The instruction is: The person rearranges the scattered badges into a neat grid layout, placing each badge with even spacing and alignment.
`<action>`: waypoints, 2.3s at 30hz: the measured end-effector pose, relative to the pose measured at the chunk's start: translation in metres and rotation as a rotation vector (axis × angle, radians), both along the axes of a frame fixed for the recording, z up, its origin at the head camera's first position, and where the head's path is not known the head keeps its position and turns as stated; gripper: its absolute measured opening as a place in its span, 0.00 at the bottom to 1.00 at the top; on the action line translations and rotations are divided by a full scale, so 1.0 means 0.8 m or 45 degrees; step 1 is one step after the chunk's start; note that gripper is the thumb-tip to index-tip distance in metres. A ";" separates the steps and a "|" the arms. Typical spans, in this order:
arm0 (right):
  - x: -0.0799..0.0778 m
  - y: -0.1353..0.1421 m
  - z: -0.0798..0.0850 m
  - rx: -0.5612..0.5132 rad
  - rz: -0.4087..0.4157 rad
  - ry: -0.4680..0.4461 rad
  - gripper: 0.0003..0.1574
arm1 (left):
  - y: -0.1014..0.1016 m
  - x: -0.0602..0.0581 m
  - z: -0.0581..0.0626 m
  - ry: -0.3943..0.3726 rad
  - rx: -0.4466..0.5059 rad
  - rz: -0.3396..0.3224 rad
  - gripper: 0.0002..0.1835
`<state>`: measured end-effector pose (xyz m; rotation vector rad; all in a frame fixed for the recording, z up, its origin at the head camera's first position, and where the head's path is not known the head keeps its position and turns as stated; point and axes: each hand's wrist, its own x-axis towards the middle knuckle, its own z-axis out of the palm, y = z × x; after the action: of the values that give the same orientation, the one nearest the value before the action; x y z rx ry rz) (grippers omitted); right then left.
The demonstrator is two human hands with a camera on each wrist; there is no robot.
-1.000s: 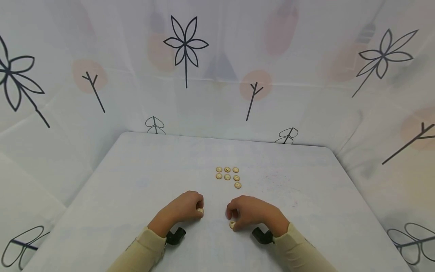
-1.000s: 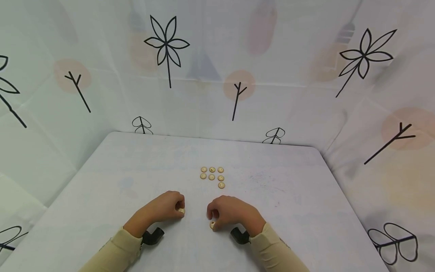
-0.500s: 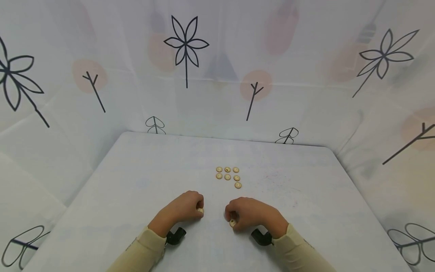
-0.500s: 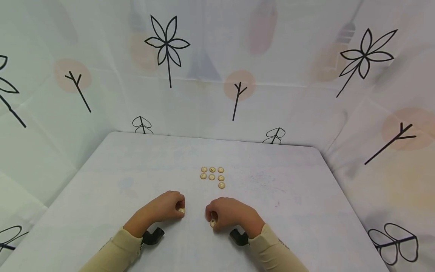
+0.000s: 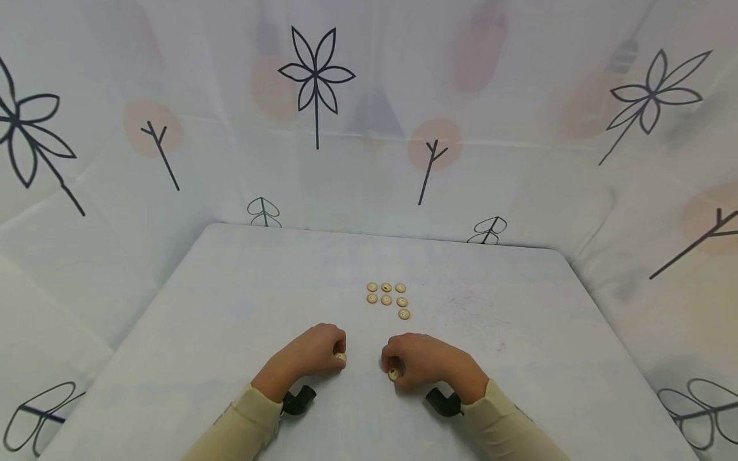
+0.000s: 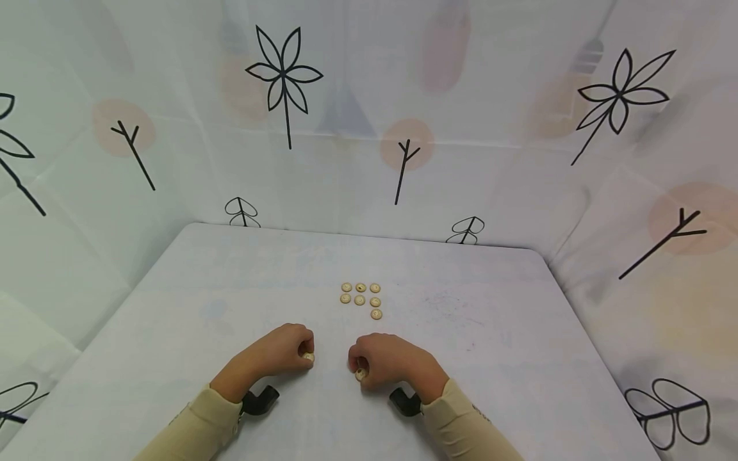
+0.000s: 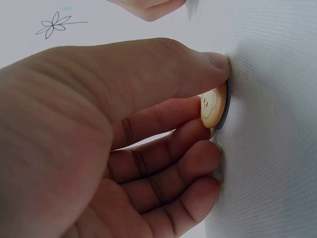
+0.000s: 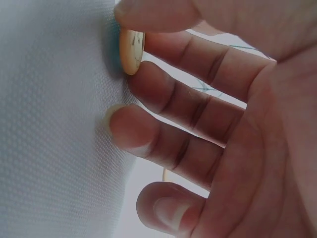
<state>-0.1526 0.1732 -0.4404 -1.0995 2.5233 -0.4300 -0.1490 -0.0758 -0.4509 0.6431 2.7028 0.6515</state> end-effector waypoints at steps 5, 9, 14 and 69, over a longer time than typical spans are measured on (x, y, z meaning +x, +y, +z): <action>-0.002 0.000 -0.002 0.002 -0.026 0.020 0.13 | 0.001 0.001 0.002 -0.001 -0.003 -0.002 0.05; -0.005 -0.002 -0.004 -0.003 -0.041 0.048 0.13 | 0.001 0.001 0.003 -0.008 -0.010 0.006 0.06; -0.008 -0.005 -0.002 0.000 -0.040 0.088 0.11 | 0.000 0.001 0.001 -0.007 -0.007 0.009 0.06; -0.064 -0.010 -0.014 0.085 -0.382 0.333 0.08 | 0.002 0.000 0.003 -0.030 -0.028 0.011 0.05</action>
<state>-0.2038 0.1653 -0.4516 -0.7983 2.9250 -0.2902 -0.1491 -0.0743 -0.4484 0.6145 2.6885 0.6268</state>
